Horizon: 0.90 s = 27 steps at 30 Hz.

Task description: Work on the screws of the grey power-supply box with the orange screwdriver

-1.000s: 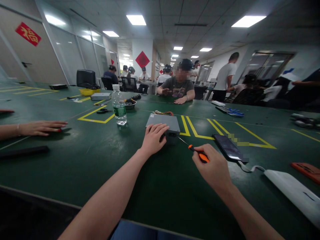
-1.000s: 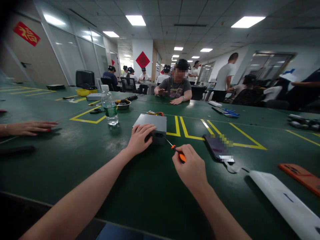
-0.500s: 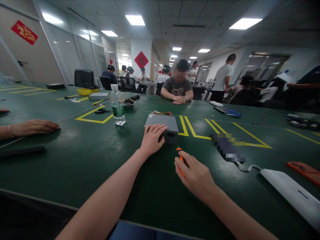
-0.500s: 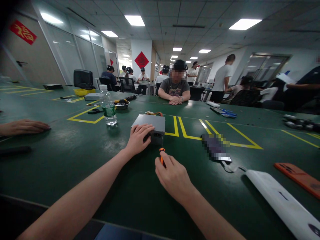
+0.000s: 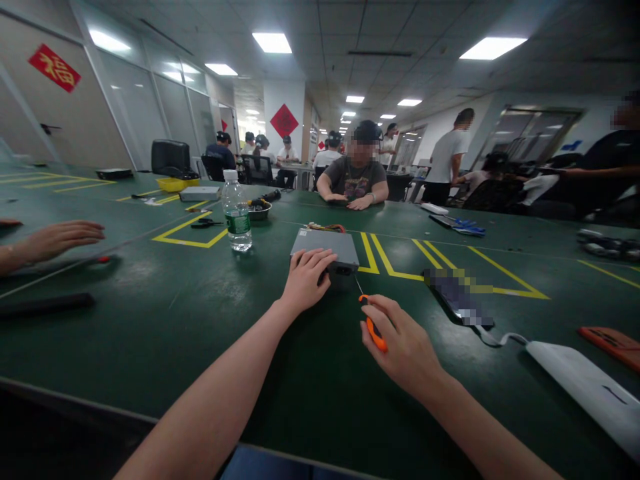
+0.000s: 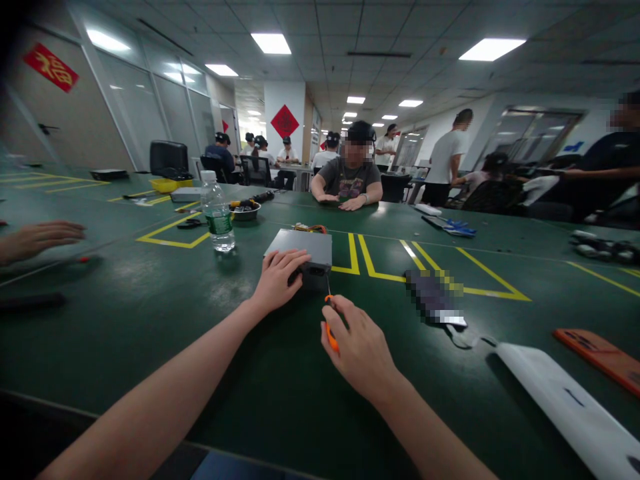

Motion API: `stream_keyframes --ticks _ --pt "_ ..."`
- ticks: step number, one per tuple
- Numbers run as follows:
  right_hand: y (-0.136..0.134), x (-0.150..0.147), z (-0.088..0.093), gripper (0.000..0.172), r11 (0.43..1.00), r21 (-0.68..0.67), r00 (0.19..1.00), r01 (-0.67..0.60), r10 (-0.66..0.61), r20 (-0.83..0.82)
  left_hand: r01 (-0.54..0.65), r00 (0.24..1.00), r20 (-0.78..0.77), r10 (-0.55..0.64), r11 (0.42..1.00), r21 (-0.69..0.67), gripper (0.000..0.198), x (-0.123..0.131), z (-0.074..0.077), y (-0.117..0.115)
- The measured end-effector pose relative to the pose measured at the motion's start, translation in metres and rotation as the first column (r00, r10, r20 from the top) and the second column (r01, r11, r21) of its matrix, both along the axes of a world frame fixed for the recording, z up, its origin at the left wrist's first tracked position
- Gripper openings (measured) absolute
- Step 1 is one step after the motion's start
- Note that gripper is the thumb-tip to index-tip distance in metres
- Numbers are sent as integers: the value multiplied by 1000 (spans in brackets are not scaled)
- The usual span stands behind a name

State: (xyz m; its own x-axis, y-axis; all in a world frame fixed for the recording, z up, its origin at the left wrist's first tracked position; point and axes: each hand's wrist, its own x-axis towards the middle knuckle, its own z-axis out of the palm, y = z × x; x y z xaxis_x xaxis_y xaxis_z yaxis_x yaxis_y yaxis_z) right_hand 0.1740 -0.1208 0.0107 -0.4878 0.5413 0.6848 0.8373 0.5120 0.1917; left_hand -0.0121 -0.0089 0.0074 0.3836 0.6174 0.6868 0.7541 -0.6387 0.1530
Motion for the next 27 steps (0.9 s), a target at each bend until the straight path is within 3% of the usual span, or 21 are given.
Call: stream_keyframes --ticks 3,6,11,22,27 --pt "1 3 -2 19 987 159 996 -40 27 87 0 1000 0 0 1000 5 42 0 0 0" --pt "0 1 -2 18 982 191 993 -5 -18 116 -1 1000 -2 1 1000 9 42 0 -1 1" --pt "-6 -11 -3 14 989 135 986 63 -82 143 9 1000 -2 -9 1000 11 43 1 -1 1" --pt "-6 -13 2 24 997 -20 990 -70 71 120 14 1000 -11 -13 1000 13 44 0 -2 2" --pt "-9 -9 4 16 980 -153 991 -124 116 -60 11 1000 -25 -11 1000 15 47 -1 -2 3"
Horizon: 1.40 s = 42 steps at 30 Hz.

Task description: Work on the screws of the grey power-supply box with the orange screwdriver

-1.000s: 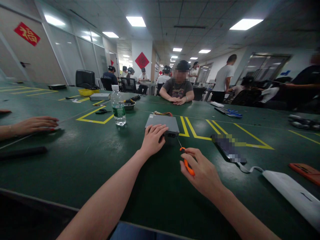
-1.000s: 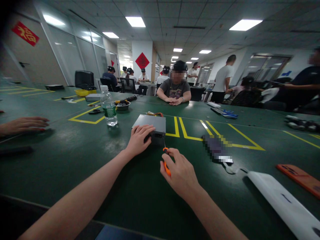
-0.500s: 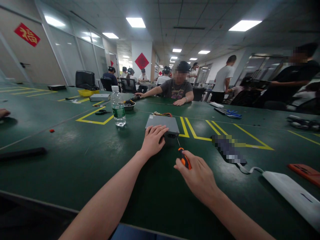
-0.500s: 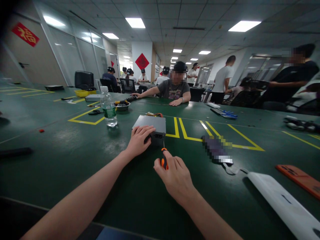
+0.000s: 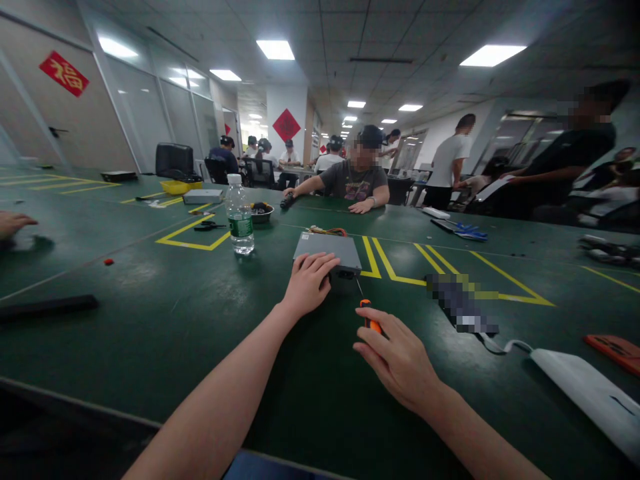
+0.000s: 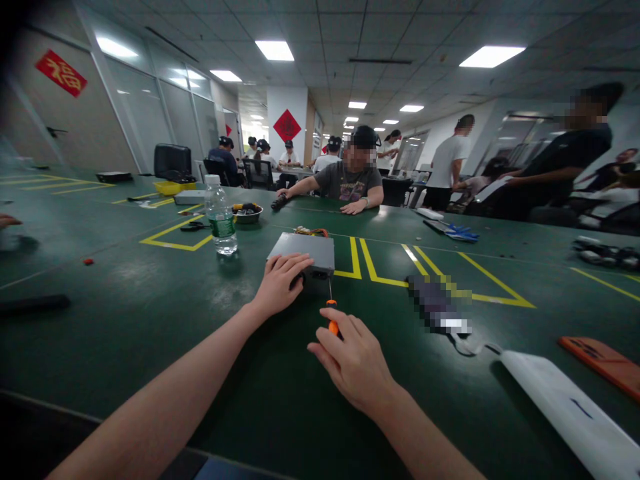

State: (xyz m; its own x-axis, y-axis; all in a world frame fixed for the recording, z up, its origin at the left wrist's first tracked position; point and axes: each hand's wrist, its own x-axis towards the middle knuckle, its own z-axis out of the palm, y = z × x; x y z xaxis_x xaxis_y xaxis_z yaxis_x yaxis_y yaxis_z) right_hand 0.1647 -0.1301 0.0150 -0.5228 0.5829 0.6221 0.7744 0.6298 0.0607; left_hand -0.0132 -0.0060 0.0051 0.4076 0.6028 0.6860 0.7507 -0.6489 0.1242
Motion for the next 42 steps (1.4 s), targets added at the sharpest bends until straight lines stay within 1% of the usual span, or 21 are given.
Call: stream_keyframes --ticks 2,3,4,6,8,10,13,15,17,20,24,27,30,33,36,39,40,42 --pt "-1 0 0 21 998 -69 999 -8 5 -46 -2 1000 -5 2 1000 -2 48 0 0 0" --pt "-1 1 -1 25 997 -77 999 -13 9 -50 -2 1000 -7 2 1000 -4 48 0 0 0" --pt "-1 1 -1 29 998 -58 999 -19 16 -46 -2 1000 -7 2 1000 -7 48 0 0 0" --pt "0 2 -1 34 999 49 999 -23 24 -23 0 1000 -6 0 1000 -13 48 0 0 0" --pt "3 3 -1 35 985 172 1000 -11 10 11 0 1000 -3 0 1000 -13 49 0 0 0" --pt "4 4 -1 32 965 261 998 21 -34 46 2 1000 5 -2 1000 -9 49 0 0 0" --pt "5 5 -3 23 934 346 984 86 -134 117 6 1000 11 -6 1000 -3 47 0 0 -1" --pt "5 5 -6 20 930 345 970 125 -187 152 4 1000 8 -4 1000 -2 46 0 0 -1" --pt "5 4 -9 18 938 307 959 163 -223 173 0 1000 4 0 1000 -4 46 0 0 -1" --pt "6 3 -12 20 938 289 944 191 -257 208 -5 1000 0 5 1000 -11 46 1 0 0" --pt "8 6 -9 17 906 378 936 188 -282 212 -7 1000 -2 7 1000 -14 45 1 0 0" --pt "9 5 -5 11 880 418 933 224 -318 169 -2 1000 1 2 1000 -10 44 0 -1 1" --pt "9 0 -3 8 881 412 950 231 -296 101 5 1000 9 -5 1000 -4 45 0 -2 1" --pt "9 -4 -4 11 906 381 976 183 -214 40 6 1000 11 -6 1000 -1 45 0 -2 2" --pt "8 -3 -4 15 930 347 982 117 -161 100 5 1000 9 -5 1000 -1 45 0 -2 1" --pt "8 2 -3 22 930 361 973 71 -145 181 -1 1000 5 1 1000 -2 46 0 -1 1" --pt "8 3 -3 22 929 363 974 66 -140 180 -3 1000 1 3 1000 -3 46 0 -1 1" --pt "7 2 -4 17 936 341 978 83 -142 151 -7 1000 -3 7 1000 -5 46 1 -1 1"
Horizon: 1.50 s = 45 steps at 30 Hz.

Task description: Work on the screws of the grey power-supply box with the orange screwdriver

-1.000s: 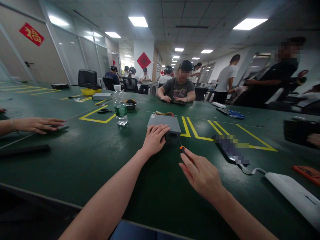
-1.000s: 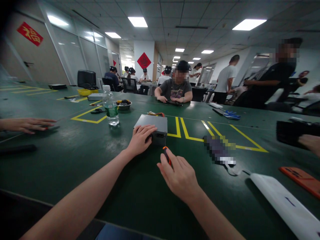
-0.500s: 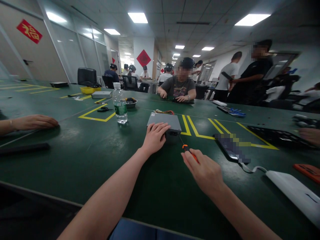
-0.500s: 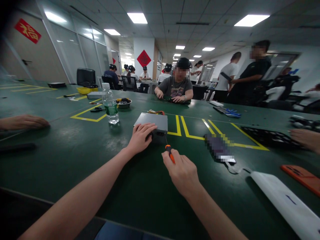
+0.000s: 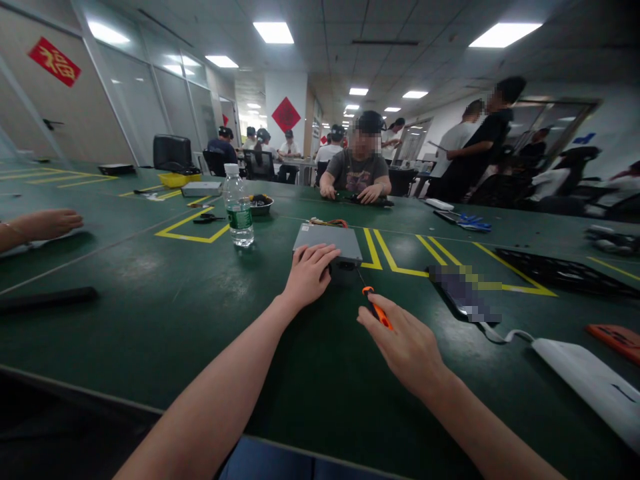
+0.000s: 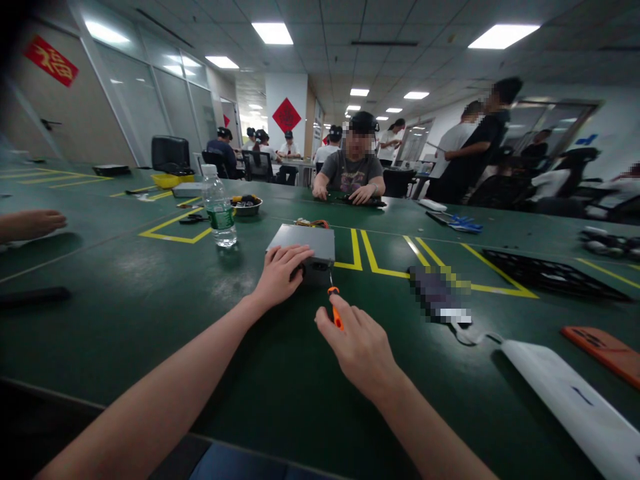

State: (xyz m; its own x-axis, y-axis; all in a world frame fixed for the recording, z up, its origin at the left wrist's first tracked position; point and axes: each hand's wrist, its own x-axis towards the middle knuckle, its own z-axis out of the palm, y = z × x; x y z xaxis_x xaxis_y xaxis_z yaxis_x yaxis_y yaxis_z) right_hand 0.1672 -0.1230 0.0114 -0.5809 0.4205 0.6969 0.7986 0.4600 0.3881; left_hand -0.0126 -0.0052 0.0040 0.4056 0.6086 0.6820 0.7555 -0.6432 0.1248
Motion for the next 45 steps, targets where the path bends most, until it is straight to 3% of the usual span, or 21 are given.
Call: stream_keyframes --ticks 5,12,17,22,28,32,38,42,45 --pt "-1 -4 -4 14 997 -63 998 51 -53 -34 2 1000 0 -2 1000 1 45 0 0 0" --pt "3 6 0 14 988 123 995 89 -93 24 5 1000 1 -5 1000 2 45 -1 1 -1" --pt "2 0 5 11 993 104 998 53 -48 -49 9 1000 4 -9 1000 8 46 0 0 0" --pt "5 -1 4 20 995 72 997 -75 73 38 13 1000 9 -13 1000 8 46 0 0 0" --pt "6 0 4 12 992 122 1000 11 -10 -12 5 1000 2 -5 1000 0 47 0 0 0" --pt "6 1 3 16 995 88 999 -37 37 7 1 1000 -2 -1 1000 1 47 0 -1 0" --pt "7 1 7 14 980 197 999 -25 19 35 13 1000 6 -13 1000 0 47 0 0 -1" --pt "5 -1 7 9 991 136 1000 -19 19 3 4 1000 5 -4 1000 -5 47 0 1 -2" --pt "5 0 4 15 996 70 999 -46 44 28 3 1000 5 -3 1000 -5 46 0 1 -2"
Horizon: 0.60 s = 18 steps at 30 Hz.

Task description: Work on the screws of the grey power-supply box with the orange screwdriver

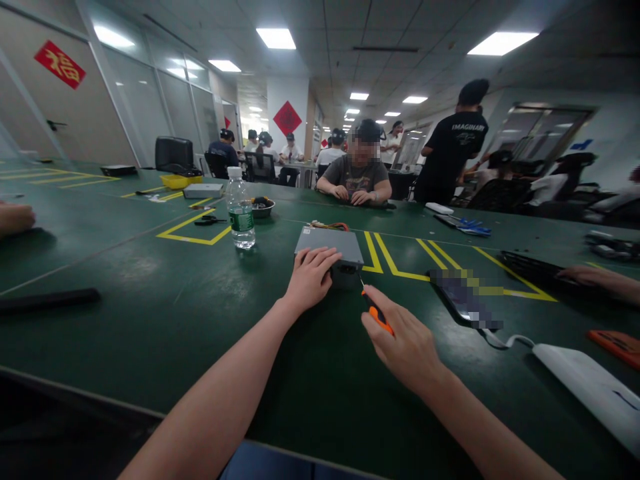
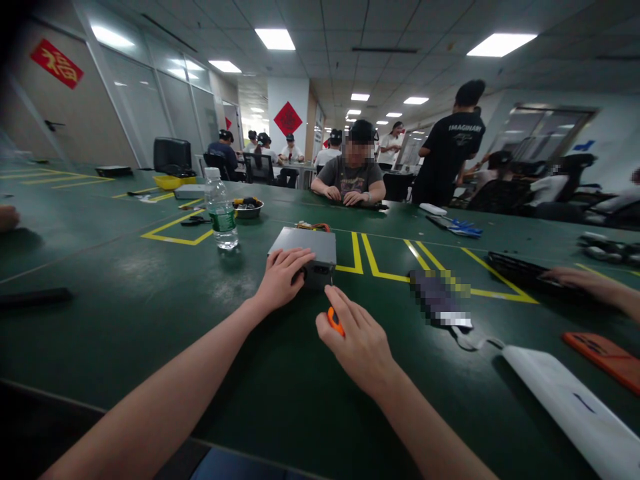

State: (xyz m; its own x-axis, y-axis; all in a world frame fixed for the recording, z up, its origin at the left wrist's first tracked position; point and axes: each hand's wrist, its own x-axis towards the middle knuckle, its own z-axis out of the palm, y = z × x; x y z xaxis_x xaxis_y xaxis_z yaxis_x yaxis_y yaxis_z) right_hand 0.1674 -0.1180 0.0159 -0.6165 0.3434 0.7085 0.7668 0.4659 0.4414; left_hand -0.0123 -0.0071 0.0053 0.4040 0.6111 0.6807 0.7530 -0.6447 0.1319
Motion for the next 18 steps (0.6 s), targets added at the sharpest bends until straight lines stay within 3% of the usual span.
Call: stream_keyframes --ticks 3,7,14,18 --pt "3 3 -1 21 999 35 997 -11 9 71 1 1000 -4 -1 1000 0 46 0 0 0" --pt "7 6 -1 17 993 114 1000 5 -6 15 4 1000 0 -4 1000 2 46 0 -1 1" --pt "3 1 -1 18 998 -35 999 -46 47 22 2 1000 6 -2 1000 6 47 0 -1 0" --pt "5 4 0 16 997 69 1000 -23 22 17 3 1000 0 -3 1000 3 47 0 0 0"
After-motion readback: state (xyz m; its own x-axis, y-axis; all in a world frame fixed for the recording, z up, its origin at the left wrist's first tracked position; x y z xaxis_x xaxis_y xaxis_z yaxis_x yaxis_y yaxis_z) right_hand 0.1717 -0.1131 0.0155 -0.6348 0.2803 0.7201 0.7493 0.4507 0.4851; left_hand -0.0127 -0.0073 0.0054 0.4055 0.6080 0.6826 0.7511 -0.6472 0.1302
